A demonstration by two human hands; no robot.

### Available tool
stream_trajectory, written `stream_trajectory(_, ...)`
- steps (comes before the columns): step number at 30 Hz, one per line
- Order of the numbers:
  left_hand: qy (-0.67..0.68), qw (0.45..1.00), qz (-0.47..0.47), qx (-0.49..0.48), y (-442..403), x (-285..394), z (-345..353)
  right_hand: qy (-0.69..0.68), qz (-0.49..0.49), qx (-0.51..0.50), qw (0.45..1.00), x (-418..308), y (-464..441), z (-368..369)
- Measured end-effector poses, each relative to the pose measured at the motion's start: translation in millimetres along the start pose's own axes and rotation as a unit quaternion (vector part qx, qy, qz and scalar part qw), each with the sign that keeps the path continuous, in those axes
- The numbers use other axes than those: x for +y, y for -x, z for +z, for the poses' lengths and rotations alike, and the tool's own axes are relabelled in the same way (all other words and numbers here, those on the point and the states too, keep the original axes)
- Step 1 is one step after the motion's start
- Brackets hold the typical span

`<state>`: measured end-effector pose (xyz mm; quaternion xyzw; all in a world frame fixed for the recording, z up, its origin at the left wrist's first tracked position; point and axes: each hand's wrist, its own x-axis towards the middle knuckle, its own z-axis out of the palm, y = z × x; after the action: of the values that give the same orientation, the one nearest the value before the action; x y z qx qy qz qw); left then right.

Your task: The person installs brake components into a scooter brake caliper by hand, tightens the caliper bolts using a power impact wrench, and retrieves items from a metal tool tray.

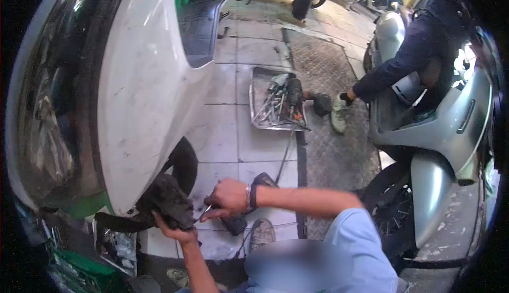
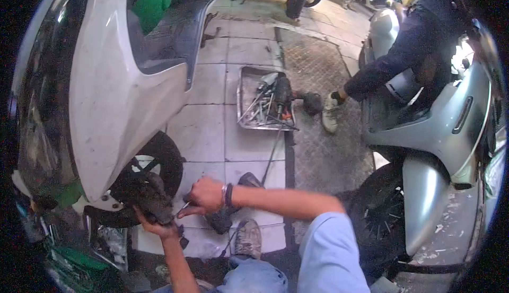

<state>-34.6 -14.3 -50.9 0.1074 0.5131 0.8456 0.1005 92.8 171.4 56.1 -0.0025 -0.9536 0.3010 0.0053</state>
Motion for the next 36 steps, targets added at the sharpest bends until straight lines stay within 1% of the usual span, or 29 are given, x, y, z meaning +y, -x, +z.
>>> stream_trajectory(1, 0.003, 0.999, -0.011, 0.034, 0, 10, 10, -0.079, 0.032, 0.057, 0.995, 2, 8, 29)
stream_trajectory(2, 0.003, 0.999, -0.014, 0.033, -1, 4, 6, -0.171, 0.096, 0.066, 0.978, -12, 15, 42)
stream_trajectory(3, 0.011, 0.999, -0.028, 0.027, -7, -10, -3, -0.329, 0.199, 0.09, 0.919, -24, 21, 70)
stream_trajectory(4, 0.018, 0.999, -0.042, 0.021, -12, -24, -12, -0.376, 0.265, 0.105, 0.882, -29, 23, 106)
stream_trajectory(6, -0.083, 0.996, 0.018, -0.01, -19, -49, -45, -0.512, 0.299, 0.184, 0.784, -52, 19, 166)
stream_trajectory(7, -0.193, 0.964, 0.175, -0.045, -26, -69, -71, -0.514, 0.298, 0.189, 0.781, -57, 17, 163)
stream_trajectory(9, -0.298, 0.895, 0.323, -0.083, -28, -77, -87, -0.618, 0.304, 0.17, 0.705, -73, 15, 149)
stream_trajectory(10, -0.272, 0.925, 0.259, -0.061, -27, -73, -82, -0.618, 0.303, 0.169, 0.705, -70, 18, 137)
stream_trajectory(12, -0.245, 0.949, 0.194, -0.038, -19, -64, -67, -0.6, 0.305, 0.023, 0.739, -59, 29, 111)
stream_trajectory(13, -0.125, 0.989, 0.073, -0.017, -12, -41, -37, -0.577, 0.245, 0.061, 0.777, -52, 30, 108)
stream_trajectory(14, -0.062, 0.998, 0.01, -0.009, -8, -22, -13, -0.573, 0.246, 0.059, 0.779, -52, 26, 99)
stream_trajectory(16, 0.026, 0.995, -0.096, 0.018, -2, 13, 24, -0.528, 0.154, 0.228, 0.804, -59, 14, 83)
stream_trajectory(17, 0.048, 0.989, -0.14, 0.028, 0, 20, 30, -0.537, 0.175, 0.178, 0.806, -55, 12, 83)
stream_trajectory(18, 0.049, 0.988, -0.141, 0.027, 2, 14, 23, -0.537, 0.176, 0.179, 0.806, -60, 11, 90)
stream_trajectory(19, -0.098, 0.993, -0.059, 0.027, 1, 5, 14, -0.548, 0.191, 0.22, 0.784, -70, 7, 98)
stream_trajectory(21, -0.241, 0.97, 0.024, 0.021, -4, -10, 5, -0.589, 0.239, 0.271, 0.723, -91, 5, 105)
stream_trajectory(22, -0.192, 0.981, -0.002, 0.023, -3, -14, 1, -0.588, 0.246, 0.279, 0.718, -92, 10, 103)
stream_trajectory(23, -0.165, 0.986, -0.01, 0.028, -5, -18, -2, -0.579, 0.238, 0.247, 0.74, -85, 11, 97)
stream_trajectory(24, -0.138, 0.99, -0.018, 0.033, -8, -18, -1, -0.567, 0.227, 0.214, 0.762, -77, 10, 85)
stream_trajectory(25, -0.052, 0.996, -0.061, 0.039, -9, -13, 4, -0.499, 0.222, 0.206, 0.812, -73, 13, 73)
stream_trajectory(26, -0.011, 0.995, -0.086, 0.042, -7, -7, 5, -0.499, 0.224, 0.205, 0.812, -77, 18, 64)
stream_trajectory(28, 0.057, 0.989, -0.124, 0.048, -6, 7, 13, -0.527, 0.261, 0.339, 0.735, -85, 26, 45)
stream_trajectory(29, 0.081, 0.986, -0.139, 0.045, -7, 15, 19, -0.511, 0.253, 0.328, 0.753, -81, 33, 40)
stream_trajectory(30, 0.077, 0.986, -0.141, 0.046, -6, 23, 29, -0.514, 0.256, 0.327, 0.75, -80, 35, 38)
stream_trajectory(32, 0.106, 0.975, -0.183, 0.065, -2, 37, 46, -0.273, 0.239, 0.304, 0.881, -76, 32, 36)
stream_trajectory(33, 0.119, 0.975, -0.184, 0.044, -1, 30, 34, -0.224, 0.231, 0.262, 0.91, -68, 35, 39)
stream_trajectory(34, 0.126, 0.969, -0.209, 0.027, 4, 60, 57, -0.155, 0.259, 0.196, 0.933, -61, 36, 36)
stream_trajectory(35, 0.156, 0.955, -0.246, 0.058, 5, 67, 60, -0.105, 0.24, 0.173, 0.949, -55, 40, 36)
stream_trajectory(36, 0.14, 0.961, -0.231, 0.066, 9, 75, 65, -0.107, 0.179, 0.201, 0.957, -49, 44, 30)
